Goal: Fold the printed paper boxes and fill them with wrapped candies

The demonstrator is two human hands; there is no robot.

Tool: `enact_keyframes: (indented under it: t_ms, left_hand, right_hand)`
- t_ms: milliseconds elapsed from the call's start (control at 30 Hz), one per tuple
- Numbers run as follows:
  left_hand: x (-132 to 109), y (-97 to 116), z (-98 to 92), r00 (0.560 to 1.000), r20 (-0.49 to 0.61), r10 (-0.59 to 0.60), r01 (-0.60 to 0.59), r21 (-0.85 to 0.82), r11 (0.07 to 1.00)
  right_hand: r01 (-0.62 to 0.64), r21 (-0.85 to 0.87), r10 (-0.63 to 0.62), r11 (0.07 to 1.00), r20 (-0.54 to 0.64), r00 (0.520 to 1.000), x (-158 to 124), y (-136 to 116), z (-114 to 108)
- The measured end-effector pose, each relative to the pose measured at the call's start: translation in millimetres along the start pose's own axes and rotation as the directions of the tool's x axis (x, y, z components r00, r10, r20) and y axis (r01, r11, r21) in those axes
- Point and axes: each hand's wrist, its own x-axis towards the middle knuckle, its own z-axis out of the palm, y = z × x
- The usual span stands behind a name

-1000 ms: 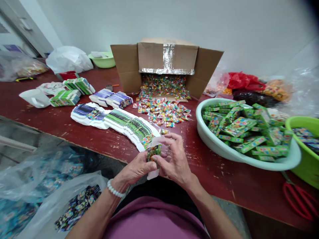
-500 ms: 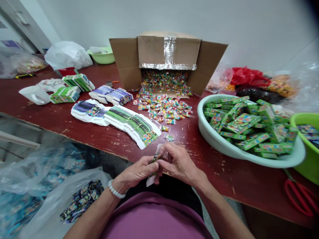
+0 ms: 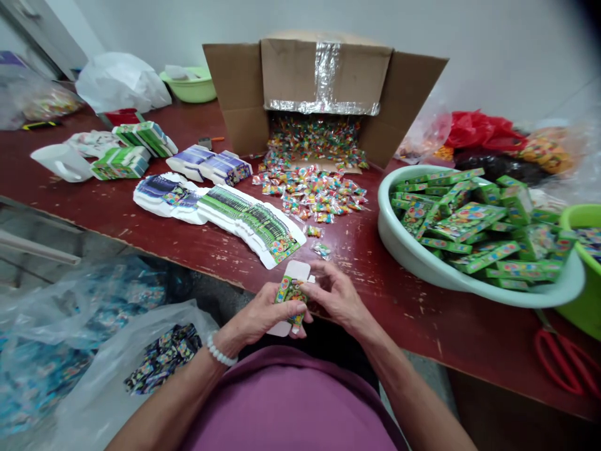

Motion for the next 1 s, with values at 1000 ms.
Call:
enact_keyframes:
  t_ms: [1000]
  left_hand:
    - [-16.7, -24.1, 11.9, 0.941, -0.284, 0.186, -0.156, 0.126, 0.98]
  right_hand:
    - [-0.141, 0.391, 0.138, 0.91, 0.037, 0.99, -19.4, 21.6, 4.9]
